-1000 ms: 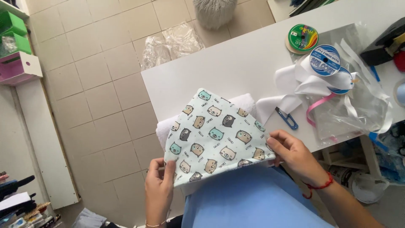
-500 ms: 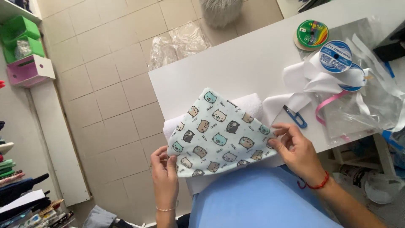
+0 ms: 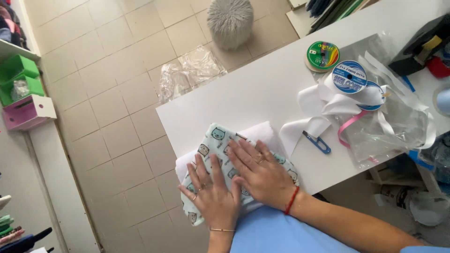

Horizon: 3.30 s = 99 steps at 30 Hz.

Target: Folding fabric items and placing them into plastic bags for packaging

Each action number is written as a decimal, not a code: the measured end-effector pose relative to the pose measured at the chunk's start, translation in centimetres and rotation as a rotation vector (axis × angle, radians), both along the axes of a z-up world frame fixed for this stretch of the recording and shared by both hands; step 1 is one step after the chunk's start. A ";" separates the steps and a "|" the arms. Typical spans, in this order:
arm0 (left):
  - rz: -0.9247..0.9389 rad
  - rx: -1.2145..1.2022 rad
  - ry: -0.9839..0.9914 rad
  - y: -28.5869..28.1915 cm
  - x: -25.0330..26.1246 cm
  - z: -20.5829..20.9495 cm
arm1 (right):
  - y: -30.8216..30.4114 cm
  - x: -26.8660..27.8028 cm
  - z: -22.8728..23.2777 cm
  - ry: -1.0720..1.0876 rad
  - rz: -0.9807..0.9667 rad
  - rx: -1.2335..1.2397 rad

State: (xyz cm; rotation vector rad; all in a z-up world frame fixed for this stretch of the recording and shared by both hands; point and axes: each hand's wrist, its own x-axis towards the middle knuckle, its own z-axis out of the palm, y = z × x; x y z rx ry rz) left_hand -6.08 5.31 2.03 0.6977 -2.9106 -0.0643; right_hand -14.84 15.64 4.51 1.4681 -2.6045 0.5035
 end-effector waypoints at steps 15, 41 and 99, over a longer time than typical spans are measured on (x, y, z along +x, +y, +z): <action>0.745 1.138 0.239 -7.3 6.3 3.4 | 6.1 -2.2 1.9 -1.066 -0.714 -0.204; 0.547 1.511 0.267 -11.7 3.5 -1.4 | 4.1 -4.1 -0.7 -1.255 -0.668 -0.381; 0.652 1.659 -0.067 -8.5 5.6 1.8 | 7.1 -4.8 -0.2 -1.641 -0.635 -0.220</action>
